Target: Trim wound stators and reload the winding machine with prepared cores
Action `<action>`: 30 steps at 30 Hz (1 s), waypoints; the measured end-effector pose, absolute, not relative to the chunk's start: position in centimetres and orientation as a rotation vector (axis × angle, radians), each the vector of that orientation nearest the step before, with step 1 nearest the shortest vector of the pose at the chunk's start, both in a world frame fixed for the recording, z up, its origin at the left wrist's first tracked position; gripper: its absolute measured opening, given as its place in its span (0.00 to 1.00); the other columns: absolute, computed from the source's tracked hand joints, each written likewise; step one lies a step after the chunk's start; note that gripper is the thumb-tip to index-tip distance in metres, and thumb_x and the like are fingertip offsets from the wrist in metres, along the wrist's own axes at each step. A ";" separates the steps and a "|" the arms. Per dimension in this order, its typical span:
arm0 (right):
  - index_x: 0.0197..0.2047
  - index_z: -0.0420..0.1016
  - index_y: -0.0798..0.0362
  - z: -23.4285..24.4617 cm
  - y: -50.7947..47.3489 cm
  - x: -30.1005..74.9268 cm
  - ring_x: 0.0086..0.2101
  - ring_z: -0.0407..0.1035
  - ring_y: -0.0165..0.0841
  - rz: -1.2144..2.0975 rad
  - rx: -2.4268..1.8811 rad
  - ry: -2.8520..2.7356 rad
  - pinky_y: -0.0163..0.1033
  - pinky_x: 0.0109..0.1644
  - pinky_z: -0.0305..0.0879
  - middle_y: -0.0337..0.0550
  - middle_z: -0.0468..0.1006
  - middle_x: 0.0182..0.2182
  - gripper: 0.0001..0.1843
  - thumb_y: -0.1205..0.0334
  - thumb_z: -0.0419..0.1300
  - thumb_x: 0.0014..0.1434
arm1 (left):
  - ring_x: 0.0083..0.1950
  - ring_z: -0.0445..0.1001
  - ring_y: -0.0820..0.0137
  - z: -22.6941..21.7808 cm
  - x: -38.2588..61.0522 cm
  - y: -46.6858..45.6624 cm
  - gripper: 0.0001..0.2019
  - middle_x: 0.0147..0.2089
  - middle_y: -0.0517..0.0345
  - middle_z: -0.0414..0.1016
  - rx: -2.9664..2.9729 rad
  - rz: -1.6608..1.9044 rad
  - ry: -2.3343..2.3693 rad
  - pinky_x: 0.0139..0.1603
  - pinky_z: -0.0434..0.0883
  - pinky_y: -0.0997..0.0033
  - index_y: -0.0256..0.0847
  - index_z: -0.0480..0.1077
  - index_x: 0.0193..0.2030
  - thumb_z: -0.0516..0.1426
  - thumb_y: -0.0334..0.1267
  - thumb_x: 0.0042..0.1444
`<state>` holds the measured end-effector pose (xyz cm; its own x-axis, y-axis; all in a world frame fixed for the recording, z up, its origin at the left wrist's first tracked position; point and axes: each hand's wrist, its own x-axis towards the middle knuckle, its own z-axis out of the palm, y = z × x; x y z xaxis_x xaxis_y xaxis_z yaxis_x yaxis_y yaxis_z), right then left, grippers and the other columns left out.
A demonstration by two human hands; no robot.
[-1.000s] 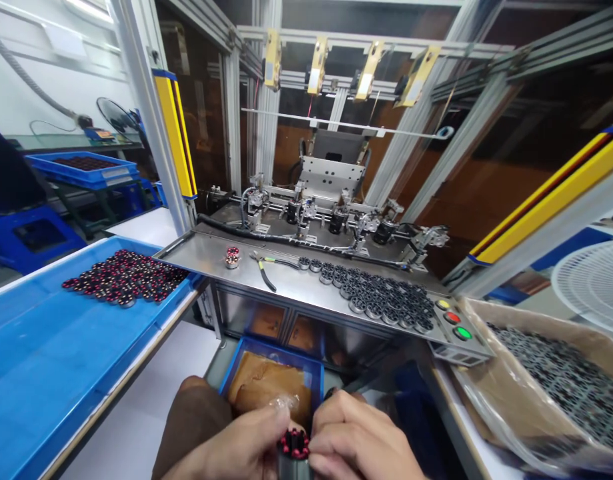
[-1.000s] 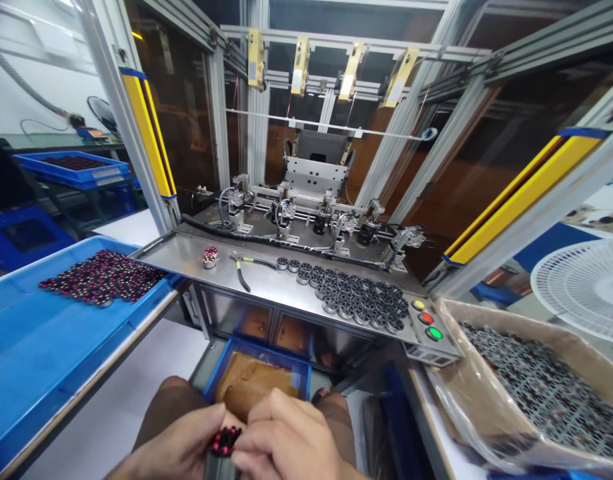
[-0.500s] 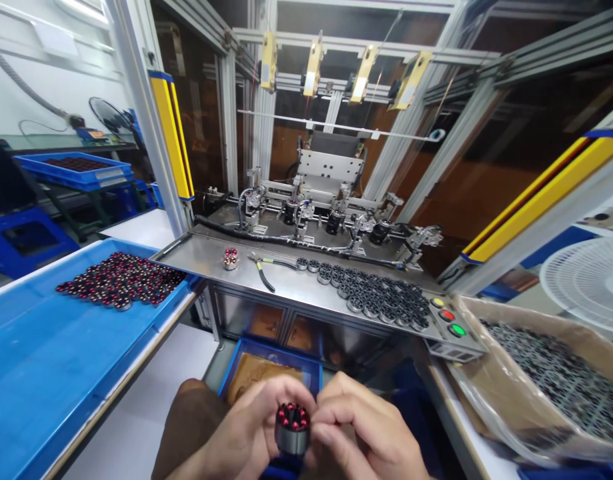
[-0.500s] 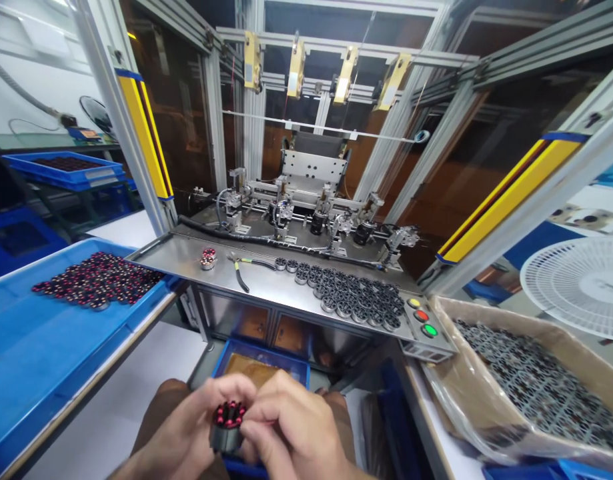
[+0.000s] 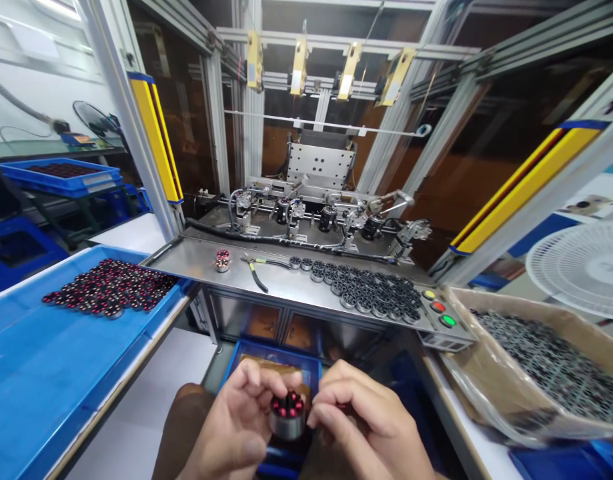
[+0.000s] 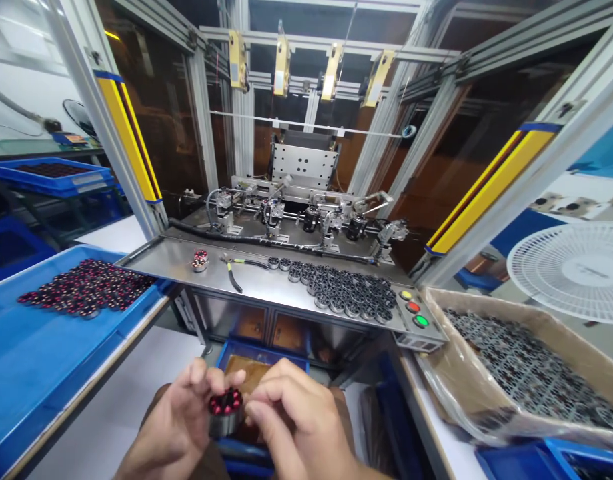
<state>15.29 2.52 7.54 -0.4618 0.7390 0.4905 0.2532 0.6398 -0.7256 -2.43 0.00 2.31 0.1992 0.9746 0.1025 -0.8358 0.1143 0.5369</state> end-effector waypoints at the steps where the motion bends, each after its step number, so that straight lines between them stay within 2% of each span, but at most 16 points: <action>1: 0.33 0.74 0.54 7.6 2.5 15.3 0.28 0.70 0.29 0.747 -0.731 -2.030 0.33 0.31 0.68 0.43 0.75 0.26 0.08 0.72 0.56 0.61 | 0.52 0.75 0.61 2.2 -2.4 0.3 0.19 0.43 0.55 0.78 0.541 1.306 0.327 0.49 0.71 0.66 0.45 0.75 0.41 0.70 0.43 0.42; 2: 0.33 0.74 0.55 7.7 2.5 15.3 0.28 0.71 0.30 0.755 -0.690 -2.045 0.33 0.32 0.68 0.43 0.75 0.27 0.08 0.73 0.56 0.60 | 0.46 0.78 0.62 2.0 -2.4 0.5 0.19 0.40 0.52 0.79 0.536 1.198 0.356 0.44 0.73 0.67 0.41 0.75 0.42 0.67 0.49 0.46; 4: 0.34 0.74 0.55 7.9 2.6 15.5 0.29 0.71 0.31 0.760 -0.640 -2.075 0.34 0.32 0.68 0.44 0.76 0.27 0.07 0.73 0.56 0.60 | 0.31 0.79 0.68 1.4 -2.4 0.9 0.26 0.30 0.48 0.80 0.531 0.905 0.422 0.31 0.73 0.74 0.32 0.77 0.37 0.57 0.59 0.55; 6: 0.34 0.74 0.54 8.0 2.7 15.7 0.28 0.70 0.31 0.739 -0.632 -2.097 0.34 0.31 0.68 0.44 0.76 0.26 0.07 0.72 0.56 0.61 | 0.21 0.75 0.73 0.8 -2.4 1.0 0.31 0.22 0.48 0.78 0.549 0.744 0.457 0.22 0.68 0.80 0.28 0.78 0.32 0.52 0.60 0.58; 8: 0.34 0.74 0.54 8.1 2.8 15.9 0.28 0.70 0.30 0.707 -0.671 -2.098 0.34 0.31 0.68 0.43 0.76 0.26 0.07 0.72 0.56 0.62 | 0.19 0.76 0.73 0.6 -2.4 0.8 0.26 0.23 0.48 0.79 0.613 0.812 0.446 0.19 0.67 0.82 0.29 0.77 0.35 0.55 0.56 0.57; 11: 0.33 0.74 0.54 7.8 2.8 16.0 0.28 0.70 0.29 0.679 -0.786 -2.075 0.33 0.32 0.67 0.43 0.76 0.27 0.08 0.71 0.56 0.62 | 0.25 0.79 0.71 1.1 -2.4 0.3 0.17 0.33 0.53 0.80 0.716 1.029 0.433 0.22 0.71 0.79 0.40 0.74 0.47 0.63 0.46 0.54; 14: 0.30 0.73 0.54 7.3 2.7 16.0 0.27 0.70 0.28 0.696 -0.874 -2.034 0.32 0.31 0.65 0.41 0.74 0.27 0.09 0.70 0.56 0.62 | 0.36 0.79 0.70 1.5 -2.0 -0.1 0.18 0.46 0.57 0.75 0.761 1.269 0.469 0.33 0.74 0.74 0.49 0.73 0.47 0.68 0.35 0.48; 17: 0.31 0.73 0.54 6.9 2.7 15.8 0.27 0.70 0.28 0.737 -0.857 -1.996 0.33 0.31 0.65 0.41 0.74 0.26 0.09 0.70 0.56 0.62 | 0.46 0.77 0.66 1.3 -1.6 -0.2 0.19 0.46 0.59 0.74 0.798 1.449 0.470 0.45 0.73 0.69 0.48 0.73 0.41 0.71 0.32 0.43; 19: 0.32 0.74 0.55 6.8 2.8 15.6 0.27 0.70 0.29 0.758 -0.788 -1.976 0.33 0.31 0.66 0.42 0.74 0.26 0.09 0.71 0.55 0.62 | 0.49 0.76 0.65 1.0 -1.5 -0.2 0.22 0.44 0.58 0.76 0.822 1.470 0.480 0.50 0.71 0.70 0.47 0.74 0.43 0.72 0.35 0.40; 21: 0.33 0.75 0.56 6.8 2.9 15.5 0.28 0.70 0.29 0.766 -0.714 -1.976 0.33 0.32 0.67 0.43 0.74 0.26 0.08 0.72 0.55 0.61 | 0.48 0.76 0.65 0.8 -1.6 -0.2 0.23 0.44 0.55 0.77 0.836 1.420 0.479 0.50 0.71 0.71 0.46 0.75 0.46 0.72 0.38 0.41; 25: 0.34 0.75 0.57 6.7 3.2 15.5 0.28 0.70 0.29 0.730 -0.646 -2.002 0.33 0.32 0.67 0.45 0.75 0.27 0.08 0.75 0.56 0.60 | 0.42 0.75 0.67 0.7 -1.9 -0.1 0.19 0.46 0.53 0.74 0.842 1.319 0.485 0.41 0.74 0.69 0.45 0.76 0.46 0.69 0.43 0.46; 27: 0.34 0.75 0.57 6.7 3.1 15.6 0.29 0.70 0.30 0.702 -0.644 -1.996 0.33 0.32 0.67 0.45 0.75 0.27 0.08 0.76 0.56 0.60 | 0.40 0.74 0.69 0.6 -2.1 -0.1 0.16 0.47 0.54 0.73 0.867 1.318 0.522 0.39 0.74 0.71 0.46 0.76 0.44 0.68 0.43 0.48; 30: 0.32 0.74 0.56 6.5 2.5 15.6 0.28 0.69 0.29 0.679 -0.740 -1.919 0.33 0.32 0.65 0.43 0.74 0.26 0.08 0.74 0.57 0.60 | 0.44 0.75 0.70 0.3 -2.4 0.1 0.12 0.48 0.56 0.72 0.933 1.397 0.563 0.43 0.72 0.74 0.46 0.76 0.39 0.69 0.36 0.48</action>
<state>15.60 2.46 6.51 -0.3786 0.7321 0.5664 0.2126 0.6643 -0.7165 -2.39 0.11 0.26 0.1330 0.9733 0.1870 -0.5720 -0.0787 0.8164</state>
